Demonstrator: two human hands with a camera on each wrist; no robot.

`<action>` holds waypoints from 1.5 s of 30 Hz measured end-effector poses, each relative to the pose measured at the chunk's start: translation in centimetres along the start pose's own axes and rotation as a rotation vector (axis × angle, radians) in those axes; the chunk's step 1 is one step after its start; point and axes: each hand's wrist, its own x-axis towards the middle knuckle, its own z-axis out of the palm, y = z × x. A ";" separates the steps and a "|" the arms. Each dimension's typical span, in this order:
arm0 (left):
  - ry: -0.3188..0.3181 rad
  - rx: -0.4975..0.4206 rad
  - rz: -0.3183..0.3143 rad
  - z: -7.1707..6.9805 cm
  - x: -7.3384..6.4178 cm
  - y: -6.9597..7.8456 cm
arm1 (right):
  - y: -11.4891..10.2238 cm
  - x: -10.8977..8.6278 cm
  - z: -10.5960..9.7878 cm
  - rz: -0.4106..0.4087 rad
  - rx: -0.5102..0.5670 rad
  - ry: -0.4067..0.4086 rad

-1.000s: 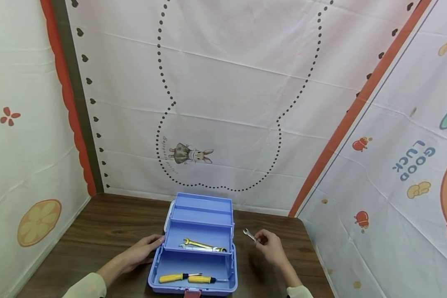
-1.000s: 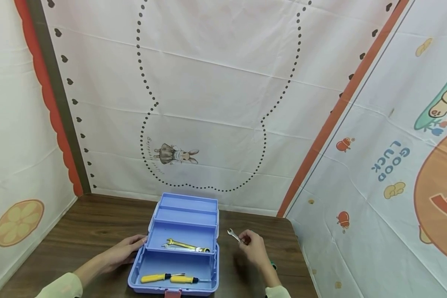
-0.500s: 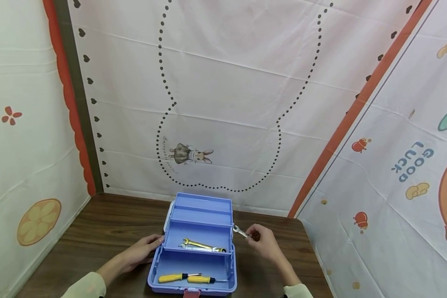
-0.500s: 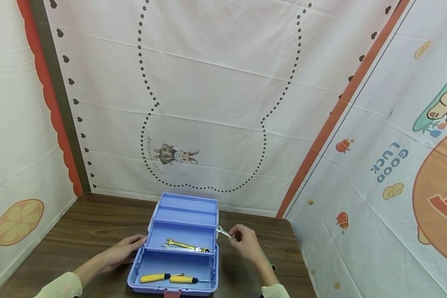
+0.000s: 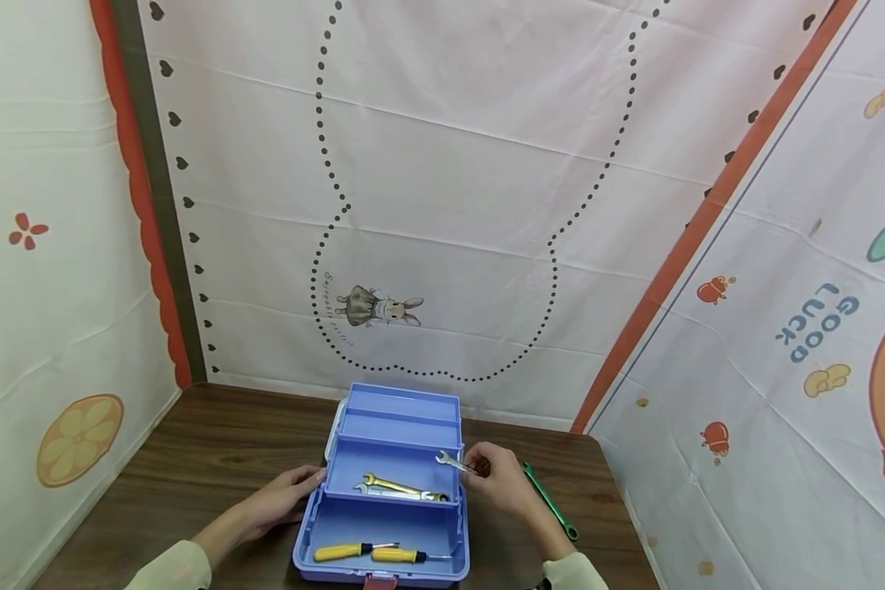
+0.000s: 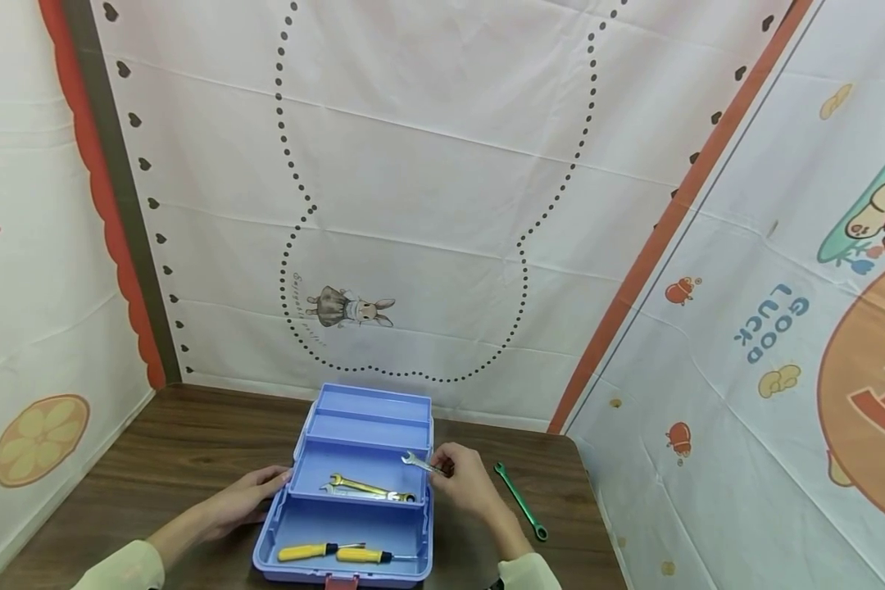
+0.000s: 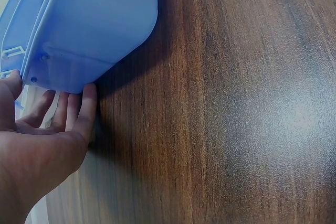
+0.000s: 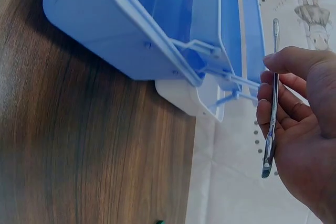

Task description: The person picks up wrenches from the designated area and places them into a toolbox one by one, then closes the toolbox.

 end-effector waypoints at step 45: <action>0.009 0.011 -0.004 0.1 0.0 -0.1 | -4.1 3.9 7.0 -0.131 -0.064 -0.133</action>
